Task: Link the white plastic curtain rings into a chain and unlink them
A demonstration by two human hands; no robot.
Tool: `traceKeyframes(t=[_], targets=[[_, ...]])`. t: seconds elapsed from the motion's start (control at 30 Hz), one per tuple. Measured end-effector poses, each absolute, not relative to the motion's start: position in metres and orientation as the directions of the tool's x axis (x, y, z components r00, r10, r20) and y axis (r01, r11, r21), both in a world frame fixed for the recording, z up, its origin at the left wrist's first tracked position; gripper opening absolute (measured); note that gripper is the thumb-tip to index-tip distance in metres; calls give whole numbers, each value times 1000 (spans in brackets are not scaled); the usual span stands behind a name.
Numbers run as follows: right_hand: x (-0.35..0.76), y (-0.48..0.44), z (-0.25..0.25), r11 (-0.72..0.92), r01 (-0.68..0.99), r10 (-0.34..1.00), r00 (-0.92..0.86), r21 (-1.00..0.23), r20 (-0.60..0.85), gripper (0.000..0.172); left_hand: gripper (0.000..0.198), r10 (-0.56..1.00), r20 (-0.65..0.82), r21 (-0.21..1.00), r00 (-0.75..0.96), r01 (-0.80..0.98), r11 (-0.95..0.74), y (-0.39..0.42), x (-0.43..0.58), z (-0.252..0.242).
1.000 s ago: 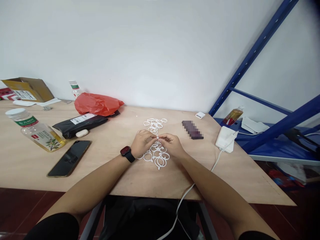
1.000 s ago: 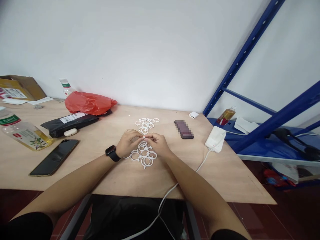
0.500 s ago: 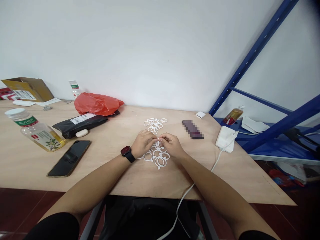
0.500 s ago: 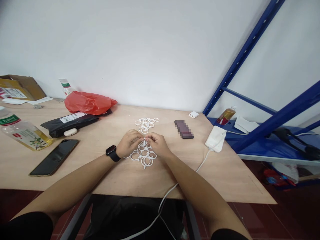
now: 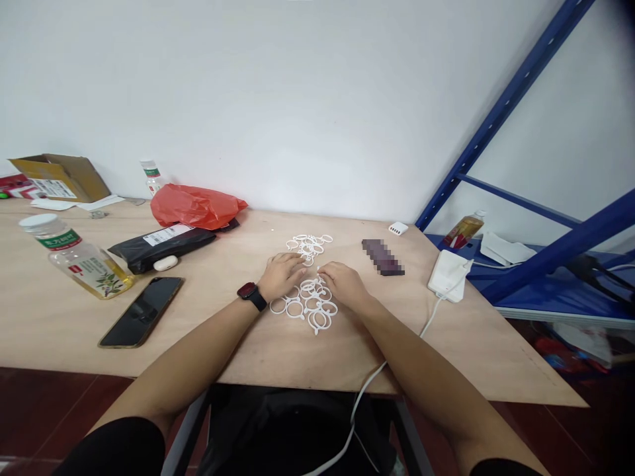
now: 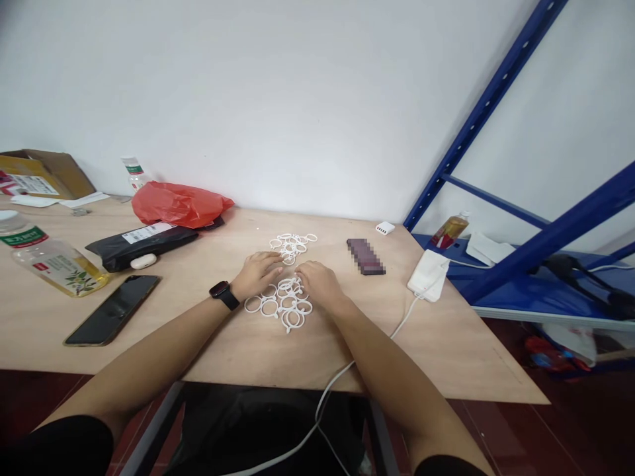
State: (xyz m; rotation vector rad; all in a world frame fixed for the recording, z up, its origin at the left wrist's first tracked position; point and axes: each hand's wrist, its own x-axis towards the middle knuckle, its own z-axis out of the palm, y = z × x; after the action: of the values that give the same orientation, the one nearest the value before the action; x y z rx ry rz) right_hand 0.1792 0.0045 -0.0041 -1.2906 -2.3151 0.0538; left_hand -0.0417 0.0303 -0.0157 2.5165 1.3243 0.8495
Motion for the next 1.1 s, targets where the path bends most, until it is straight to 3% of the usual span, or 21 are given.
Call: traceKeyframes(t=[0.13, 0.23, 0.57, 0.9, 1.1], targets=[[175, 6, -7, 612, 745, 780, -517, -264, 352, 17, 46, 807, 267, 384, 527, 710, -590, 42, -41, -22], [171, 5, -7, 651, 702, 754, -554, -288, 353, 18, 47, 791, 246, 397, 559, 686, -609, 46, -39, -24], [172, 1, -7, 560, 721, 826, -443, -409, 350, 17, 18, 842, 359, 349, 404, 778, -522, 52, -46, -30], [173, 3, -9, 498, 678, 861, -311, -541, 403, 15, 18, 818, 382, 279, 431, 790, -546, 46, -46, -28], [170, 2, -9, 433, 515, 897, -164, -740, 410, 24, 17, 677, 545, 353, 495, 597, -721, 30, -40, -11]])
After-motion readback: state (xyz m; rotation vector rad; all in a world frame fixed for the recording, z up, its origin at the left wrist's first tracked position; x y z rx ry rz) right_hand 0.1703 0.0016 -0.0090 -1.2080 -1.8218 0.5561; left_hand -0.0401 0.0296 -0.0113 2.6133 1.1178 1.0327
